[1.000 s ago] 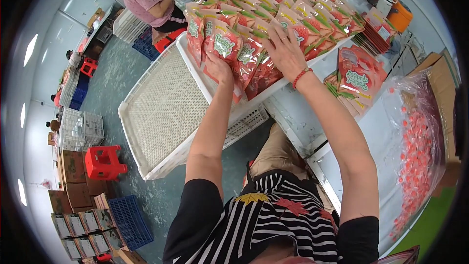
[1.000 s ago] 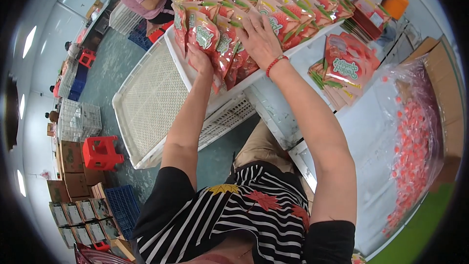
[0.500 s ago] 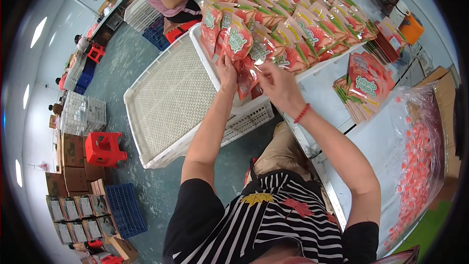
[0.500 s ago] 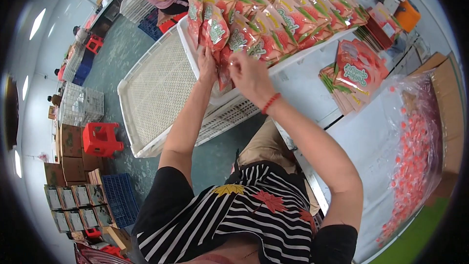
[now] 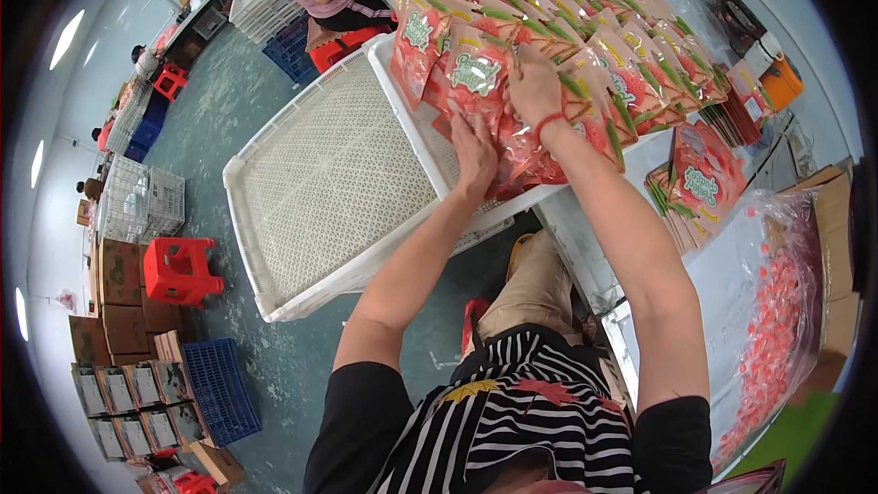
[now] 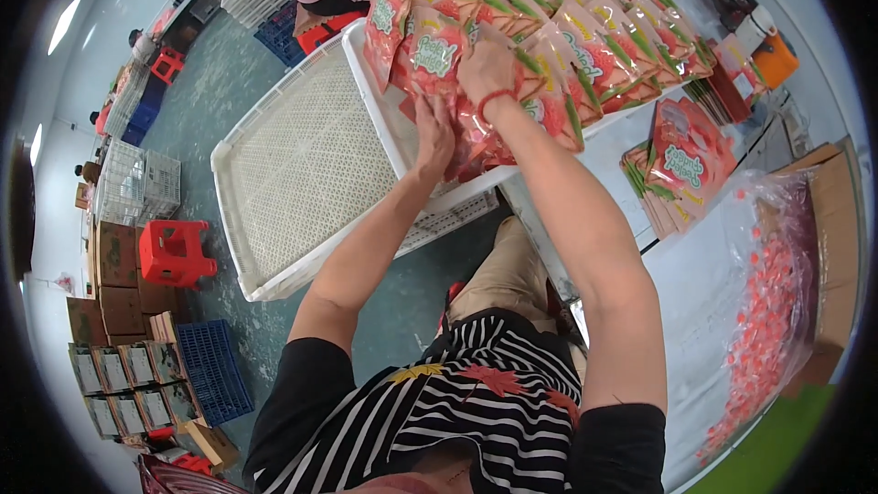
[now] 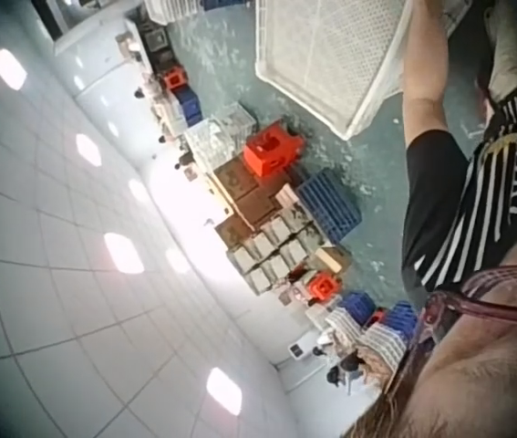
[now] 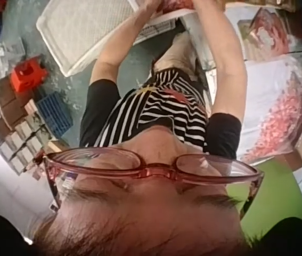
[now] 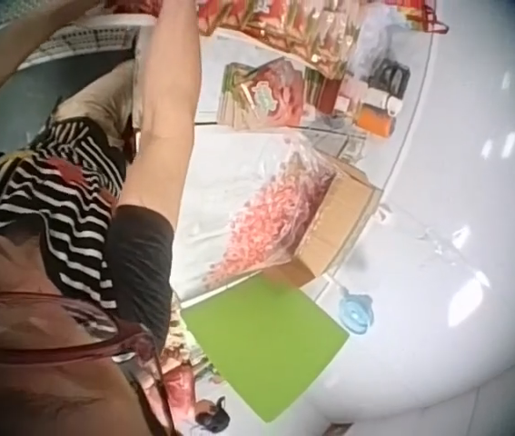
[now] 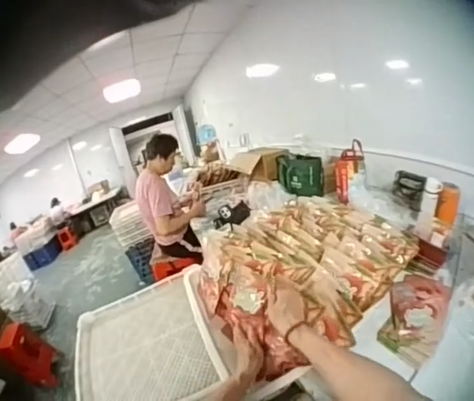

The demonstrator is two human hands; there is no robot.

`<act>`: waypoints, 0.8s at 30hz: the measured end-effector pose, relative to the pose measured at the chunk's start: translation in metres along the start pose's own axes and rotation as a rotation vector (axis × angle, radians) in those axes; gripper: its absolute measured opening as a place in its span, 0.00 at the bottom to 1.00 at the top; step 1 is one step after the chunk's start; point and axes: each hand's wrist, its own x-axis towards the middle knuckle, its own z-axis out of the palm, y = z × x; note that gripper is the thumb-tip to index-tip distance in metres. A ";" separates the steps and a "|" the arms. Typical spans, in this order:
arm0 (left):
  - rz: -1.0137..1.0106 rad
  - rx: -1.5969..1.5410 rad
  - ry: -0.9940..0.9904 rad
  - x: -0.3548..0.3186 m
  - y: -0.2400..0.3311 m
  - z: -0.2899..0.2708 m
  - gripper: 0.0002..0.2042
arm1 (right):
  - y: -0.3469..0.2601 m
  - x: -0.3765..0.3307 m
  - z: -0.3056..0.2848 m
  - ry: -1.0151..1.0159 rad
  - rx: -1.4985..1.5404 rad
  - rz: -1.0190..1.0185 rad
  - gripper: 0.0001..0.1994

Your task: Manually fill retail-sized bags with small individually wrapped candies and seal them.

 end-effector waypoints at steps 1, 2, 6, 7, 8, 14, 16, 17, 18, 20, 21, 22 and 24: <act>-0.003 0.088 -0.012 -0.001 -0.008 -0.003 0.25 | -0.004 0.008 0.004 0.011 0.122 0.031 0.23; -0.009 0.161 -0.047 -0.004 -0.009 0.004 0.26 | 0.007 0.017 0.008 0.034 0.228 0.083 0.23; 0.003 0.084 -0.078 -0.009 0.012 -0.002 0.27 | 0.009 0.008 -0.002 0.001 0.086 0.000 0.21; -0.039 0.040 -0.108 -0.008 0.011 -0.009 0.27 | -0.001 0.002 -0.009 -0.003 0.089 0.000 0.21; -0.074 -0.014 -0.153 -0.006 0.013 -0.008 0.28 | -0.004 -0.001 -0.019 -0.080 0.148 0.041 0.19; -0.056 -0.084 -0.092 -0.001 0.006 -0.003 0.28 | -0.028 -0.080 -0.078 0.015 0.097 -0.203 0.10; 0.068 0.091 -0.176 -0.001 -0.014 -0.009 0.28 | -0.008 -0.125 -0.075 -0.068 0.248 -0.281 0.08; 0.221 0.284 -0.177 0.005 -0.020 -0.016 0.29 | -0.001 -0.152 -0.074 -0.125 0.249 -0.273 0.08; 0.148 0.309 -0.193 0.016 -0.024 -0.024 0.29 | 0.004 -0.180 -0.073 -0.181 0.258 -0.273 0.07; 0.203 0.237 -0.079 0.021 -0.030 -0.034 0.31 | 0.015 -0.226 -0.077 -0.254 0.260 -0.184 0.10; -0.038 0.030 -0.132 0.009 0.019 -0.015 0.32 | 0.033 -0.243 -0.079 -0.262 0.247 -0.092 0.09; 0.105 0.235 -0.096 0.009 0.010 0.000 0.34 | 0.051 -0.260 -0.083 -0.272 0.239 -0.006 0.09; 0.243 0.612 -0.065 0.006 0.027 -0.001 0.33 | 0.067 -0.293 -0.095 -0.203 0.267 0.029 0.09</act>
